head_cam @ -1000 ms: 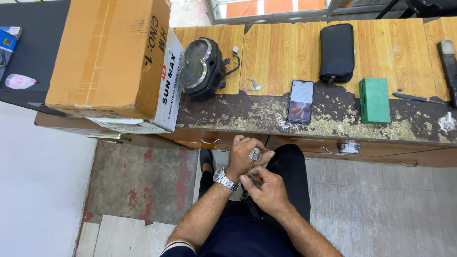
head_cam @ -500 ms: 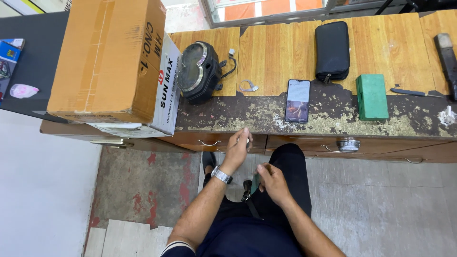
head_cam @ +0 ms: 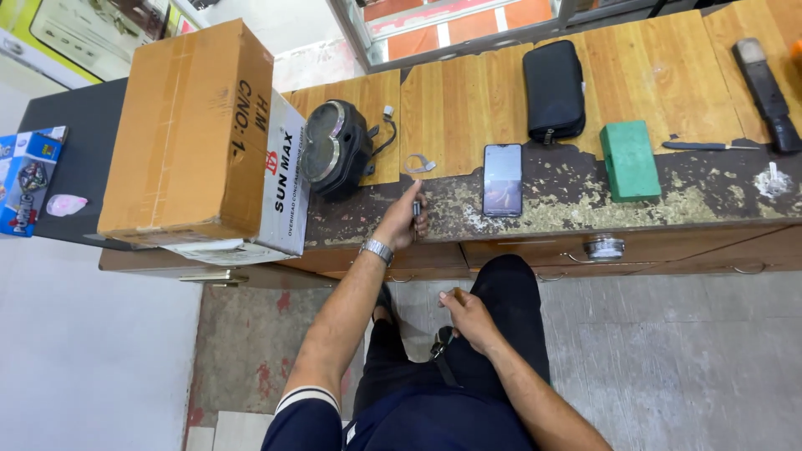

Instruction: Rekeying a lock cylinder using specialized tools at a workbench.

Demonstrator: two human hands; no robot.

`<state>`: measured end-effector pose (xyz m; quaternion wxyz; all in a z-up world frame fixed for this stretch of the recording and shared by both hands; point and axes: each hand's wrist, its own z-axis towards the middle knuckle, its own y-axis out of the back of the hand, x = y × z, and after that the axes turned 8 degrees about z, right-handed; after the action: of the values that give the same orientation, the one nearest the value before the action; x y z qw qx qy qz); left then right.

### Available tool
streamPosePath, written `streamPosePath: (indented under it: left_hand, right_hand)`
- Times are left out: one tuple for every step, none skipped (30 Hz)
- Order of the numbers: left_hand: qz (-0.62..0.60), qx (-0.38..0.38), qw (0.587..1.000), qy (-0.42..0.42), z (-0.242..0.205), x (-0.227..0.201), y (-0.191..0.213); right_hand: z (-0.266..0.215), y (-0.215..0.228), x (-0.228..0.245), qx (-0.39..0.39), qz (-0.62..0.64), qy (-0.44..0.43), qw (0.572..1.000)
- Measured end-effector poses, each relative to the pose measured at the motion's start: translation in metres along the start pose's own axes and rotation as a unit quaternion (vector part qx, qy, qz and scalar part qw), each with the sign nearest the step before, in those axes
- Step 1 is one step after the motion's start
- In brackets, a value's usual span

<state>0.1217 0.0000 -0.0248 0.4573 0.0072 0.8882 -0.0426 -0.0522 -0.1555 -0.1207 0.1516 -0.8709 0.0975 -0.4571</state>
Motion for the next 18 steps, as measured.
streamPosePath:
  left_hand:
    - [0.002,0.001,1.0,0.0,0.002,-0.001,-0.001]
    - [0.007,-0.001,1.0,0.008,0.004,-0.002,-0.002]
    - [0.011,-0.003,1.0,0.015,0.006,-0.003,-0.002]
    - [0.012,-0.003,1.0,0.014,0.009,-0.003,-0.001]
    - [0.025,0.001,1.0,0.016,0.012,-0.002,0.001]
    - [0.039,0.005,0.999,0.018,0.014,0.0,0.003]
    - [0.041,0.005,0.999,0.017,0.014,-0.001,0.002]
    - [0.042,0.005,0.999,0.02,0.014,-0.001,0.002]
    - [0.044,0.005,0.999,0.023,0.013,-0.001,0.002]
    - [0.046,0.005,0.999,0.023,0.013,-0.002,0.002]
    - [0.045,0.002,0.999,0.027,0.012,-0.003,0.002]
    - [0.045,0.0,0.998,0.032,0.012,-0.003,0.002]
    - [0.047,0.0,0.998,0.033,0.011,-0.005,0.001]
    - [0.042,-0.004,0.998,0.038,0.009,-0.006,0.0]
    - [0.035,-0.009,0.998,0.042,0.008,-0.007,-0.001]
    - [0.035,-0.009,0.998,0.042,0.015,-0.002,0.002]
    - [0.03,-0.007,0.998,0.053,0.022,0.001,0.006]
    - [0.025,-0.006,0.998,0.063,0.029,0.004,0.011]
  right_hand:
    - [-0.002,0.001,0.001,-0.001,0.002,0.001,1.0]
    - [-0.004,0.002,0.001,-0.004,0.012,0.002,1.0]
    - [-0.006,0.003,0.002,-0.007,0.02,0.004,1.0]
    - [-0.007,0.004,0.005,-0.007,0.021,0.005,1.0]
    - [-0.01,0.005,0.007,-0.005,0.017,0.007,1.0]
    - [-0.012,0.006,0.009,-0.004,0.012,0.009,1.0]
    - [-0.01,0.008,0.007,-0.003,0.014,0.01,1.0]
    - [-0.007,0.01,0.006,0.002,0.015,0.013,1.0]
    - [-0.005,0.012,0.004,0.008,0.017,0.015,1.0]
    - [-0.007,0.012,0.007,0.009,0.019,0.016,1.0]
    - [-0.008,0.012,0.009,0.013,0.023,0.015,1.0]
    - [-0.009,0.012,0.012,0.018,0.028,0.015,0.999]
    - [-0.013,0.012,0.017,0.017,0.03,0.015,0.999]
    - [-0.016,0.011,0.022,0.021,0.031,0.019,0.999]
    - [-0.02,0.012,0.028,0.025,0.031,0.023,0.999]
    - [-0.016,0.017,0.02,0.025,0.031,0.022,0.999]
    - [-0.011,0.021,0.014,0.032,0.038,0.023,0.999]
    - [-0.007,0.024,0.007,0.038,0.045,0.024,0.998]
